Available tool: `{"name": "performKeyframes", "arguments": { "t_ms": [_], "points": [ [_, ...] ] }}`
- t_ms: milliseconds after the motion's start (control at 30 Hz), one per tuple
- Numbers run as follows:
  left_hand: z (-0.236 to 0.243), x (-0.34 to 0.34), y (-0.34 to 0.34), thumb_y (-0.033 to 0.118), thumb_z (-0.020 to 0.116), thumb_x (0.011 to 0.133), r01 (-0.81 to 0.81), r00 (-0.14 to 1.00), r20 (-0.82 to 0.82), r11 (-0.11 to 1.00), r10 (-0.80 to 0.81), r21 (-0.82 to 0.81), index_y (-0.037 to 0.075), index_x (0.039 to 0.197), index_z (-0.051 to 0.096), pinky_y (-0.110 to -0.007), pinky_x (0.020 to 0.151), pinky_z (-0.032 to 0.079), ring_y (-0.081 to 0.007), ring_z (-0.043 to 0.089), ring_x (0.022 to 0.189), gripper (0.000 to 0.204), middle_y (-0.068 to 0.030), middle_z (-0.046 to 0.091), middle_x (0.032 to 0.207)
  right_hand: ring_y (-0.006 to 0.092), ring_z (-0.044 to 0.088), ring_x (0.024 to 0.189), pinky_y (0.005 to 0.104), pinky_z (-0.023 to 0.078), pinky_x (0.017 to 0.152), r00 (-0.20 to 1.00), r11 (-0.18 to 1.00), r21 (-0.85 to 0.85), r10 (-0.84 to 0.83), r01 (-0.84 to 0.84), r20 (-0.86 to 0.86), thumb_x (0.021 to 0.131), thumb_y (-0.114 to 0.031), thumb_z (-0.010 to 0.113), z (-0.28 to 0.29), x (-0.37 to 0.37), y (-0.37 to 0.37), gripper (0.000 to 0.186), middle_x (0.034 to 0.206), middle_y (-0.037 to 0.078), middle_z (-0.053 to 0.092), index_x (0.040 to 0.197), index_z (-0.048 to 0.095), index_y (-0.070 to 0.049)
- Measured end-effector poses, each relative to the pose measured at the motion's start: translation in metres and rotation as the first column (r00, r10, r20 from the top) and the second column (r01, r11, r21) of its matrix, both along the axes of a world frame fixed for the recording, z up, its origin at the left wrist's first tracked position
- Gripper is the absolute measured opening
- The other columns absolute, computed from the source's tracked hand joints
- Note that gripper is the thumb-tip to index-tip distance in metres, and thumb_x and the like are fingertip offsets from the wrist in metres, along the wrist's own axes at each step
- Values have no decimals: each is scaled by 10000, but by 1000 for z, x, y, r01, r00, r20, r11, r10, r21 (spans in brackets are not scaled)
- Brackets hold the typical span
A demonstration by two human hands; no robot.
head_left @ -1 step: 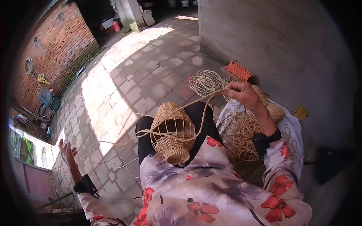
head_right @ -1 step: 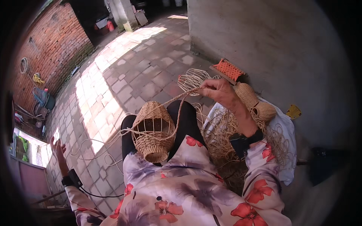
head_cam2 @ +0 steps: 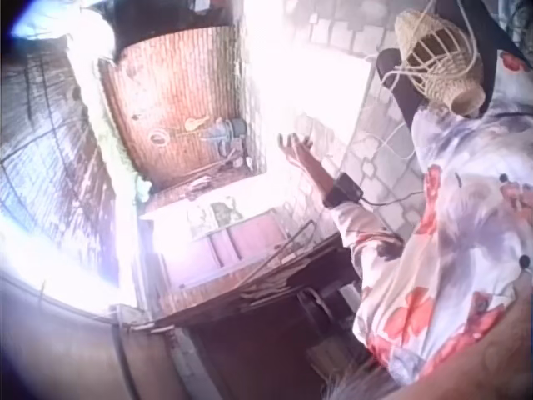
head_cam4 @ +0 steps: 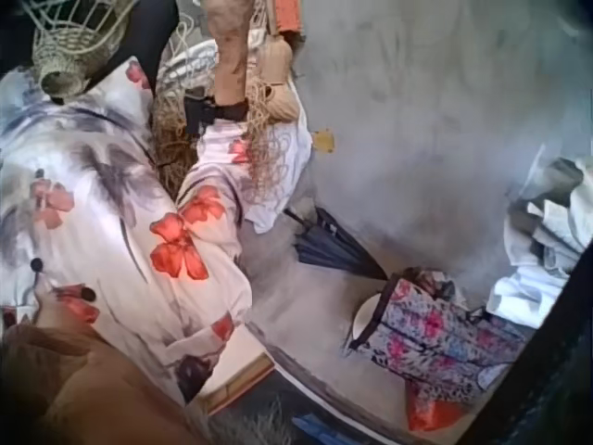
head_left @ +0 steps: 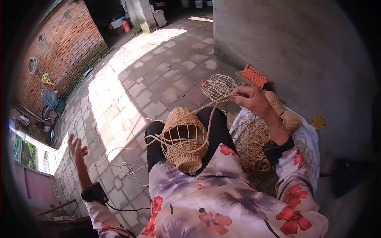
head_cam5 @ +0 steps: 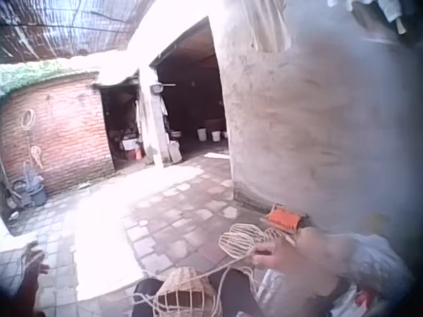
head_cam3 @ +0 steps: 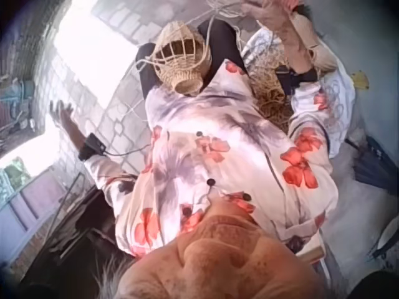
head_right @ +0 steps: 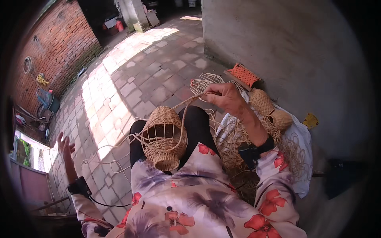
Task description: Weaving a small basket by hand using straw or rattan strips.
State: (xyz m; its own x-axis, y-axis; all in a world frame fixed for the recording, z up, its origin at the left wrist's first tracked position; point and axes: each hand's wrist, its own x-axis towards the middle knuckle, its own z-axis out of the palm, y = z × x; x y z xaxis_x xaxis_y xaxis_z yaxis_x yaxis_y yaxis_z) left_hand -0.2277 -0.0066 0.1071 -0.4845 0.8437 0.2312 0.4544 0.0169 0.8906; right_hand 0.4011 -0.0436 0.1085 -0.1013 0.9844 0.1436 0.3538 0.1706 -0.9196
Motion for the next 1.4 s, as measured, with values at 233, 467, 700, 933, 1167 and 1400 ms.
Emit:
{"name": "performKeyframes", "arguments": {
  "t_ms": [233, 467, 700, 933, 1167, 1400],
  "points": [
    [43, 282, -62, 293, 626, 909, 805, 534, 395, 592, -748, 33, 22, 1235, 544, -213, 525, 477, -86, 591, 624, 432, -95, 624, 1039, 20, 535, 701, 193, 428, 623, 943, 900, 290, 283, -325, 177, 851, -104, 682, 46, -138, 6, 159, 729, -14, 633, 953, 661, 16],
    [3, 184, -48, 289, 593, 931, 635, 763, 240, 765, -599, -107, 22, 910, 646, -205, 420, 288, -42, 382, 442, 273, 38, 449, 534, 23, 506, 658, 195, 396, 568, 935, 943, -53, 318, -330, -155, 872, -141, 669, -12, -71, 22, 145, 721, -52, 589, 930, 689, -9],
    [-46, 125, -72, 332, 586, 927, 508, 852, 249, 843, -461, -175, 25, 923, 657, -207, 435, 277, -44, 380, 452, 316, 47, 437, 537, 20, 474, 665, 176, 371, 575, 972, 949, -226, 193, -220, -136, 882, -136, 644, -38, -51, 8, 142, 731, -56, 560, 935, 686, -11],
    [-73, 70, -96, 309, 582, 928, 434, 882, 283, 884, -378, -173, 27, 973, 638, -195, 437, 279, -31, 378, 488, 291, 57, 421, 599, 12, 465, 602, 167, 362, 520, 976, 947, -279, 109, -159, -189, 888, -137, 639, -56, -41, -1, 167, 722, -38, 570, 991, 665, -7],
    [-94, 39, -109, 299, 598, 916, 348, 908, 316, 914, -274, -209, 38, 972, 644, -204, 425, 277, -28, 374, 481, 271, 68, 387, 597, 23, 480, 561, 185, 390, 487, 984, 975, -218, -6, -34, -178, 880, -135, 648, -65, -39, -3, 134, 671, -33, 545, 911, 649, -4],
    [-95, 39, -109, 214, 617, 878, 232, 965, 218, 852, -143, -469, 37, 1111, 640, -209, 485, 403, -55, 470, 521, 294, 12, 549, 723, 21, 489, 576, 192, 415, 512, 958, 987, -158, -63, 18, -280, 870, -104, 644, -55, -53, -7, 87, 678, -32, 556, 857, 626, -20]
  ]
}}
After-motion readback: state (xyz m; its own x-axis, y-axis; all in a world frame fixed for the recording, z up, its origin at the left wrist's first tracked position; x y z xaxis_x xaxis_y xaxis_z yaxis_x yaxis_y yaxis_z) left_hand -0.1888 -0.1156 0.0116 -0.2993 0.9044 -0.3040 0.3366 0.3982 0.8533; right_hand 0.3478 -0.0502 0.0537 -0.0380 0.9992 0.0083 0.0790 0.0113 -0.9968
